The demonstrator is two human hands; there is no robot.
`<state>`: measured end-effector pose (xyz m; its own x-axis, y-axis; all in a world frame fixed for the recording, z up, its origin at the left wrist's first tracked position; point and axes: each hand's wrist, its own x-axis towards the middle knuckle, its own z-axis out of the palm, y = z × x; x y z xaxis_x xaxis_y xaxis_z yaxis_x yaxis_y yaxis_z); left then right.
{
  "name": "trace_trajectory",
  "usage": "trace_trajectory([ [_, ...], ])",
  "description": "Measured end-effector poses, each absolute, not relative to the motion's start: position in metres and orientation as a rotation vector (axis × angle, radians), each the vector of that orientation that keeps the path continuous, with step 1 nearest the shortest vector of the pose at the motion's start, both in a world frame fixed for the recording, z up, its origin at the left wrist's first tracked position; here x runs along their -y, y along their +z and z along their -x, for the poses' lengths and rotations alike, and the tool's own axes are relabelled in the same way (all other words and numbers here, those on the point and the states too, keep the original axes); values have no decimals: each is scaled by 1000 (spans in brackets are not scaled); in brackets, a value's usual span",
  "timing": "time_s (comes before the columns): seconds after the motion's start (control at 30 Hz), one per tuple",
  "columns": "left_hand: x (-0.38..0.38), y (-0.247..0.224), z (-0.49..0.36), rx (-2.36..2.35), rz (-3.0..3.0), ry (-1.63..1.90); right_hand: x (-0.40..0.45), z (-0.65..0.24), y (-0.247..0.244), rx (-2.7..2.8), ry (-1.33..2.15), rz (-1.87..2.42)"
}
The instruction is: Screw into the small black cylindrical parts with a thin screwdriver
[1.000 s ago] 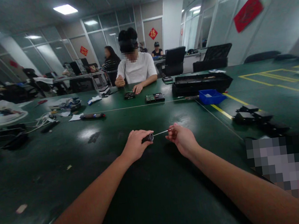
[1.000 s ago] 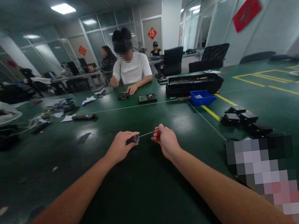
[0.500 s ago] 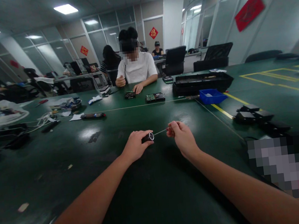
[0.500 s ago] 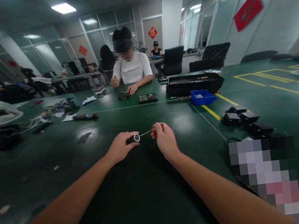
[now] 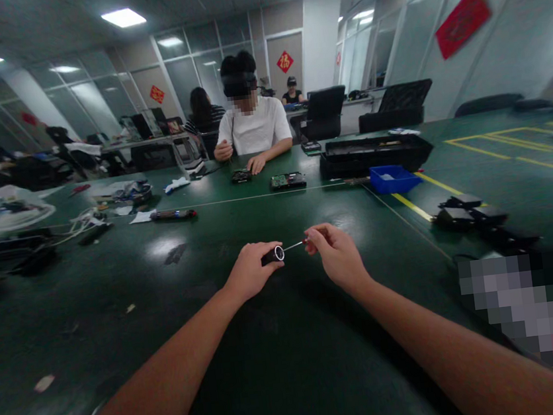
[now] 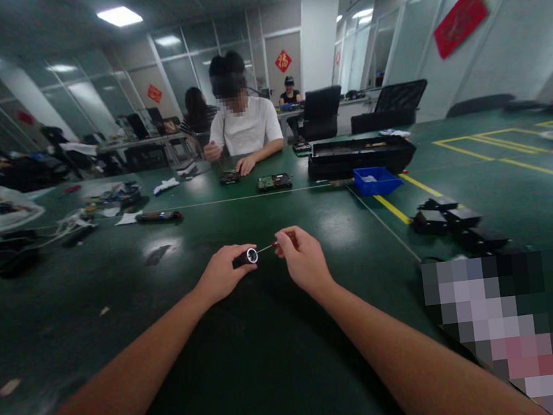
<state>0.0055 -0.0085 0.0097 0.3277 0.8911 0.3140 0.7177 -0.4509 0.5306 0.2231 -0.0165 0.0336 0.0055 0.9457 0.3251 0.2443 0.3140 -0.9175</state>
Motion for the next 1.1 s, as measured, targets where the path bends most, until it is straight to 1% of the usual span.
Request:
trace_trajectory([
  [0.1, 8, 9, -5, -1432, -2316, 844, 16, -221, 30, 1503, 882, 1050],
  [0.2, 8, 9, -5, -1423, -2317, 834, 16, -220, 27, 1504, 847, 1109],
  [0.27, 9, 10, -6, -1419, -2304, 836, 15, -220, 25, 1395, 879, 1114],
  [0.47, 7, 13, -6, -1318, -2307, 969, 2, -219, 13, 983, 1231, 938],
  [0.6, 4, 12, -7, -1272, -2423, 971, -6, -222, 11, 755, 1425, 990],
  [0.67, 3, 11, -7, -1324, -2431, 895, -8, -225, 10, 738, 1379, 1044],
  [0.8, 2, 8, -8, -1389, -2402, 793, -9, -226, 8, 881, 1154, 1093],
  [0.93, 1, 5, -7, -1415, -2398, 811, -5, -225, 9, 1043, 1041, 1139],
  [1.1, 0, 4, -8, -1397, -2431, 868, 3, -220, 14, 1211, 1016, 1134],
])
